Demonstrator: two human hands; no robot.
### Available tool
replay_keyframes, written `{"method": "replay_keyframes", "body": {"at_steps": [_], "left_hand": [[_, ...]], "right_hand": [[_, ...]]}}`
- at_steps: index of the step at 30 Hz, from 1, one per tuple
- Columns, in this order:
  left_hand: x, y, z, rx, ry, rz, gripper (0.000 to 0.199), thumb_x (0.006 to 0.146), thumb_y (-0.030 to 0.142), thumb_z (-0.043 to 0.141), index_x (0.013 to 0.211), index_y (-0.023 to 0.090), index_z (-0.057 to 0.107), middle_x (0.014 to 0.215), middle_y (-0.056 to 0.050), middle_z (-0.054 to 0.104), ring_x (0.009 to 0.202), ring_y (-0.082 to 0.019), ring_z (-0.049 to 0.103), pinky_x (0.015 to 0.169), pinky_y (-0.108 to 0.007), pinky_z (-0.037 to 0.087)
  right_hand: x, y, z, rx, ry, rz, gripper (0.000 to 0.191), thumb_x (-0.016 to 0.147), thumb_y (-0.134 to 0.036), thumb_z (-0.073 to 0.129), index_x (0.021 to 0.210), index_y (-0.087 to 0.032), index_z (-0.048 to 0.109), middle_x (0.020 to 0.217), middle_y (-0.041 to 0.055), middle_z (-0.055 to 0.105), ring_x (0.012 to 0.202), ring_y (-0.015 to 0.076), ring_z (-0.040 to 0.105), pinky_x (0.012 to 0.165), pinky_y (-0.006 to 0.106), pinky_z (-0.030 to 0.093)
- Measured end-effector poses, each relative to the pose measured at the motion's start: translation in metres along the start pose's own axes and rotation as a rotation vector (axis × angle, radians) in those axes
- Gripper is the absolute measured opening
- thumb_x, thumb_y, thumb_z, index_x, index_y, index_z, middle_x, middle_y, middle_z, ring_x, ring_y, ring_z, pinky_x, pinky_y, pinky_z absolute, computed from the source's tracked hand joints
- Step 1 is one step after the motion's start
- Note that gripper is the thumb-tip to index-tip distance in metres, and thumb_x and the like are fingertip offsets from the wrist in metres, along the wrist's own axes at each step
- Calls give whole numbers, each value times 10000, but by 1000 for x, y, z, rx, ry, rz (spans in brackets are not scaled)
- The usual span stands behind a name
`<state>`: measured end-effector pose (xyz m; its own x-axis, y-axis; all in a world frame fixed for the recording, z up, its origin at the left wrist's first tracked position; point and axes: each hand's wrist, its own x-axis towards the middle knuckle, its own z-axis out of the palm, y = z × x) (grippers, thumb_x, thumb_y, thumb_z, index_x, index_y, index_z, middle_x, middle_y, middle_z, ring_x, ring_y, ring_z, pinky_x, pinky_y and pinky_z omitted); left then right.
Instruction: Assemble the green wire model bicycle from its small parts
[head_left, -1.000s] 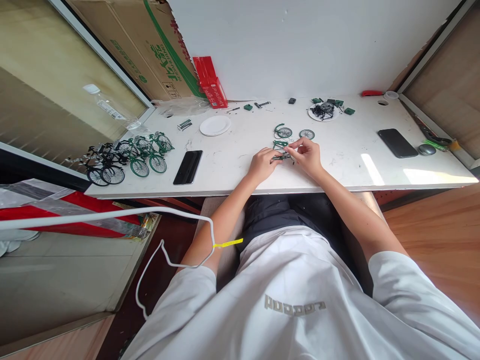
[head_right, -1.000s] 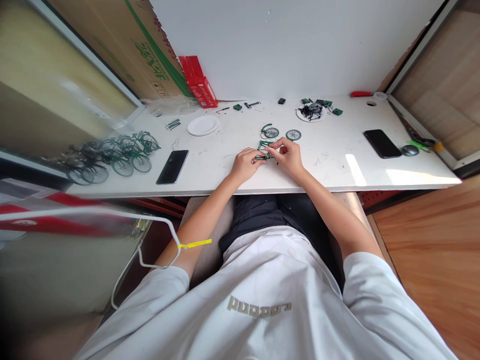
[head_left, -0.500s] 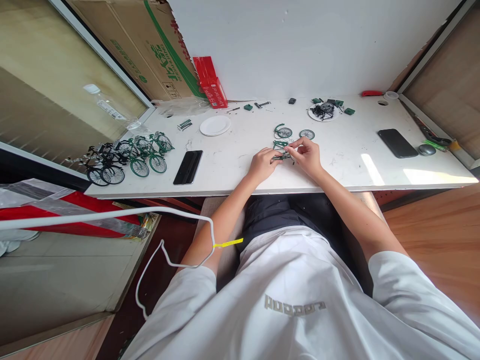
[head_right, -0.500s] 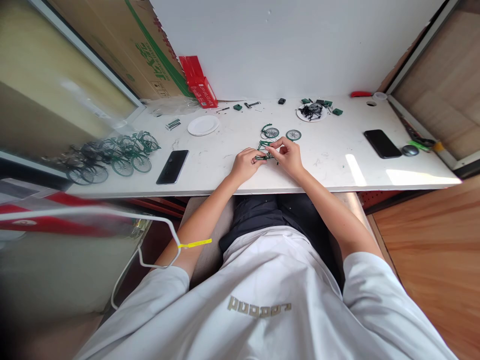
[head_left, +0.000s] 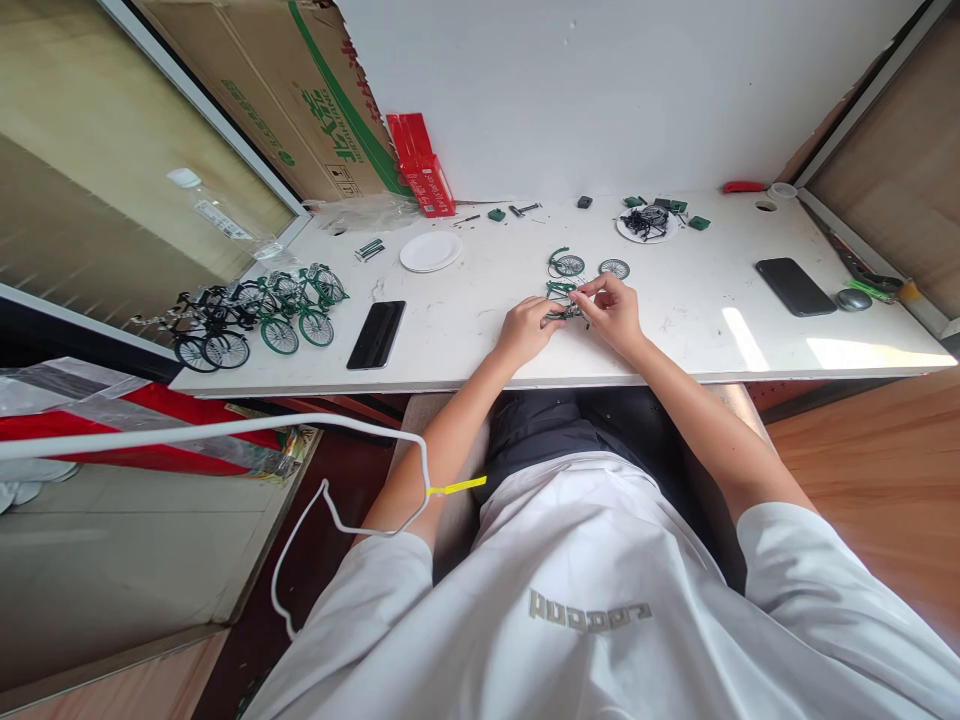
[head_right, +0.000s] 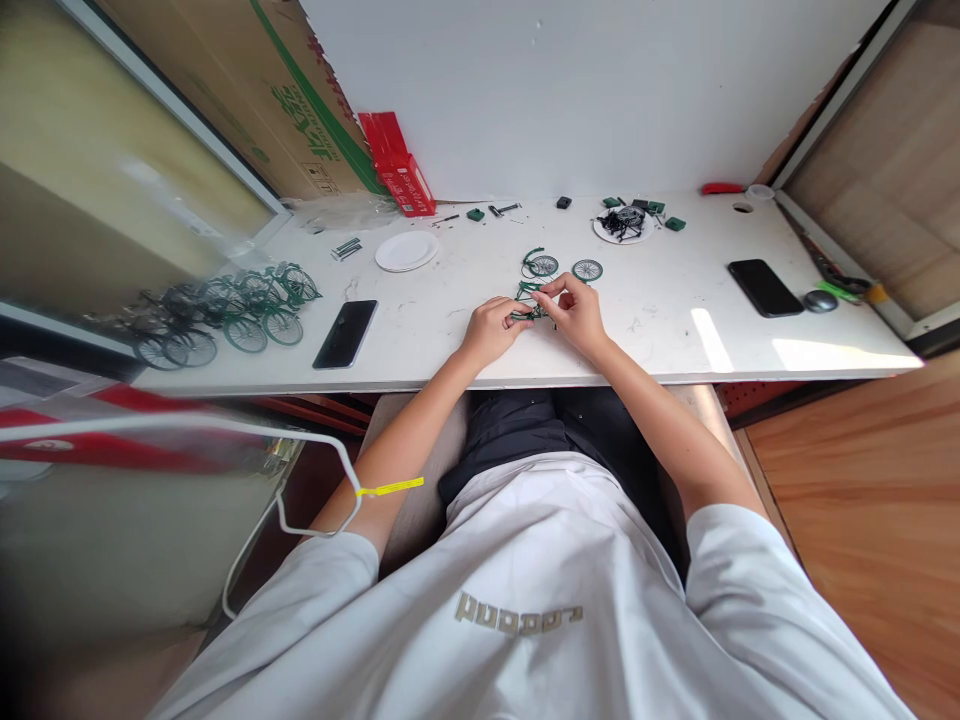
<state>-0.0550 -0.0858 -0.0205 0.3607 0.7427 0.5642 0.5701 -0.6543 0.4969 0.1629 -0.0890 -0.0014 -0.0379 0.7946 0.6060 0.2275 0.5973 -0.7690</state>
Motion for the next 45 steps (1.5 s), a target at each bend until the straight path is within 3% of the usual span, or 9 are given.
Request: {"method": "replay_keyframes", "body": {"at_steps": [16,27,45], "left_hand": [[-1,-1,0,-7,-2,-10,167,947,171,876,1099,220,826,1071,-70,840,749,-188,666,873,-359,600],[-1,1,1,-12,4,-21,159,944,185,864,1091,232,825,1070,-64,843,704,-173,650,832,-341,595],[-1,0,2,-29,-3,-32,175,942,161,859,1100,221,814,1123,-72,853,691,-162,664,815,-334,591]], "right_hand": [[0,4,0,-5,-2,-18,501,987,-736,810,958,-253,680,940,24,781,498,83,458,478,308,355],[-1,4,0,-26,-16,25,590,957,-849,760,967,-267,661,947,30,780,513,98,457,473,301,364],[-1,3,1,-21,-20,19,569,978,-828,752,976,-271,636,916,22,768,498,99,450,462,307,350]]}}
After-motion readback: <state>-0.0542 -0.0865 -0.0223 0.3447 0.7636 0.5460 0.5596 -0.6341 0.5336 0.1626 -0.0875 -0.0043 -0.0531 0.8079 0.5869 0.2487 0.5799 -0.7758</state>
